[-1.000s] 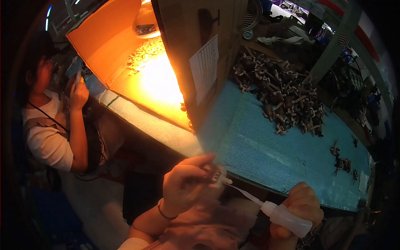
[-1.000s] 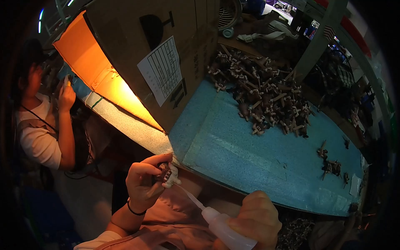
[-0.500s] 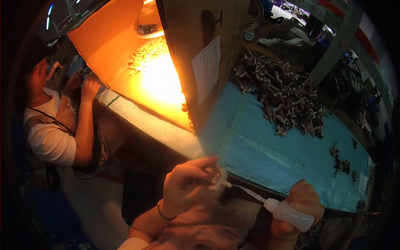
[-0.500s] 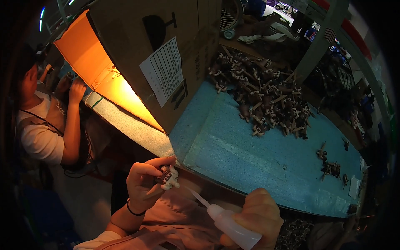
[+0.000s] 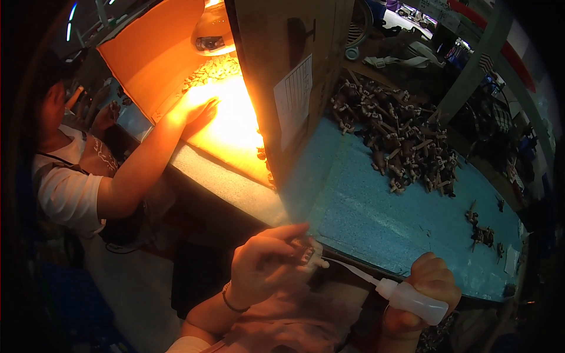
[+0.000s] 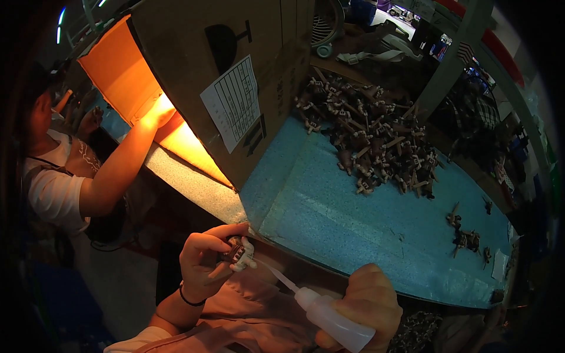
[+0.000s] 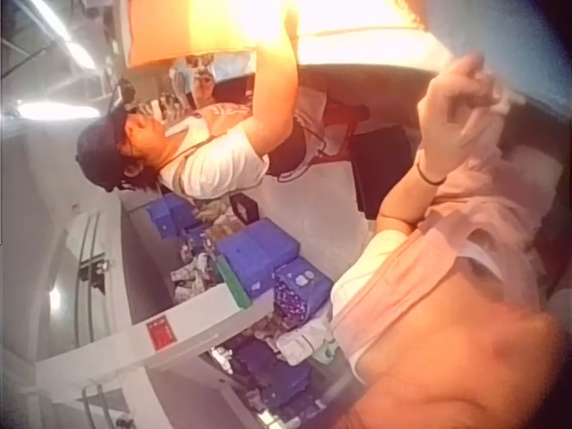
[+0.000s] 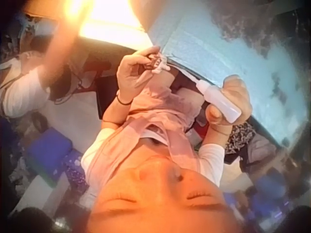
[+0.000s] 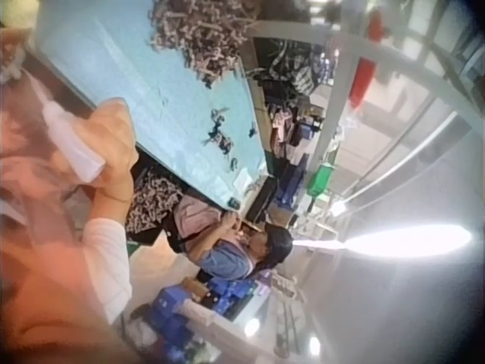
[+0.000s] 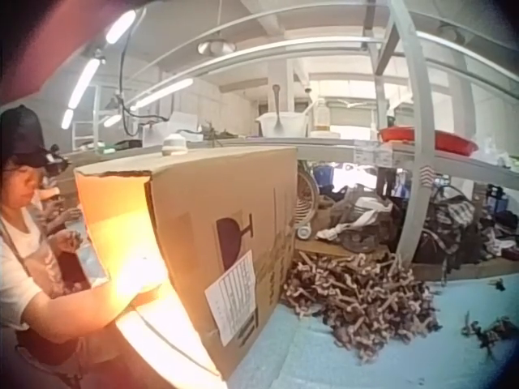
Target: The person assembles miniature figurines, applying glue from a squeeze bottle to small components and attaching parts onto the figure bodies by hand.
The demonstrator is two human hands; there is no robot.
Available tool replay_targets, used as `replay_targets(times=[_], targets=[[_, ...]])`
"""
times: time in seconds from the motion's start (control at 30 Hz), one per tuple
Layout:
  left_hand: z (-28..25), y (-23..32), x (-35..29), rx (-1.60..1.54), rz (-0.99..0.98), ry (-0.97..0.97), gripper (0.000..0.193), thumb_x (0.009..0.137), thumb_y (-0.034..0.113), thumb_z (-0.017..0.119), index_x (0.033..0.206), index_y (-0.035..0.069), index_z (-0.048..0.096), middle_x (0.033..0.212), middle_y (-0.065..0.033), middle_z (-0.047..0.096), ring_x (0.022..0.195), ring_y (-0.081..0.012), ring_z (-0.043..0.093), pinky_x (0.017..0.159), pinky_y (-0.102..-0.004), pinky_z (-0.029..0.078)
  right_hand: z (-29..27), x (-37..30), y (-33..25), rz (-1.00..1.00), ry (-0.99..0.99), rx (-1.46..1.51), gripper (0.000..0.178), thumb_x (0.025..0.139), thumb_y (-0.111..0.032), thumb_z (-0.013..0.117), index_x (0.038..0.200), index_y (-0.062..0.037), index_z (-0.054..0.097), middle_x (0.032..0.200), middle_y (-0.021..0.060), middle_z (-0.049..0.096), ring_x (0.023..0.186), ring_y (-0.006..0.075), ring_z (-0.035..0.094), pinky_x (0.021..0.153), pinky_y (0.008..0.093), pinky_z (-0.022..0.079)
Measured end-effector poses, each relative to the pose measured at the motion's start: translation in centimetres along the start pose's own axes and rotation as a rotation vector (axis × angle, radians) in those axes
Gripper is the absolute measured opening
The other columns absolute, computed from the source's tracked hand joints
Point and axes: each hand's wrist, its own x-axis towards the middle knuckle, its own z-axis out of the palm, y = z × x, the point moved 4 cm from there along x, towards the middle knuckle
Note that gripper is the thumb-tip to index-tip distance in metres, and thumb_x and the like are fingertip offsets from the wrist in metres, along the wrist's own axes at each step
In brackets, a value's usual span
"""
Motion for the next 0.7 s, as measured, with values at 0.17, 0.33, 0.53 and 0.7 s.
replay_targets(times=[0.17,0.33,0.53,0.7], targets=[[0.13,0.06,0.06,-0.025,-0.014,-0.017,0.031,0.075,-0.008,0.062,0.097,0.002,0.043,0.117,-0.0303,0.048,0.096,-0.0183,0.055,0.086,-0.0326,0.047,-0.09,-0.02,-0.15,-0.009,-0.040,-0.030,0.054,0.076,-0.061,0.056,0.083,-0.0098,0.041,0.067,-0.0007,0.037,0.056,0.0116,0.034,0.052,0.0273,0.027],[-0.06,0.07,0.17,-0.005,0.031,0.031,0.030,0.070,-0.014,0.062,0.092,-0.002,0.048,0.114,-0.0283,0.051,0.095,-0.0250,0.061,0.078,-0.0327,0.053,-0.54,0.00,-0.04,-0.075,-0.064,-0.007,0.054,0.076,-0.061,0.056,0.083,-0.0096,0.041,0.067,-0.0006,0.036,0.056,0.0116,0.034,0.051,0.0277,0.026],[-0.03,-0.06,-0.29,-0.017,-0.044,-0.009,0.033,0.073,-0.009,0.063,0.097,0.003,0.044,0.117,-0.0298,0.049,0.096,-0.0189,0.055,0.086,-0.0317,0.046,-0.10,0.02,0.02,-0.035,-0.012,-0.030,0.053,0.076,-0.060,0.056,0.085,-0.0097,0.041,0.067,-0.0009,0.036,0.056,0.0118,0.034,0.052,0.0274,0.027],[-0.16,-0.12,-0.43,0.005,-0.034,-0.016,0.032,0.073,-0.010,0.063,0.096,0.003,0.044,0.117,-0.0298,0.049,0.096,-0.0182,0.055,0.086,-0.0320,0.046,0.01,-0.15,-0.04,-0.036,-0.063,-0.028,0.052,0.075,-0.059,0.058,0.085,-0.0102,0.043,0.067,-0.0007,0.037,0.056,0.0121,0.035,0.052,0.0274,0.028]])
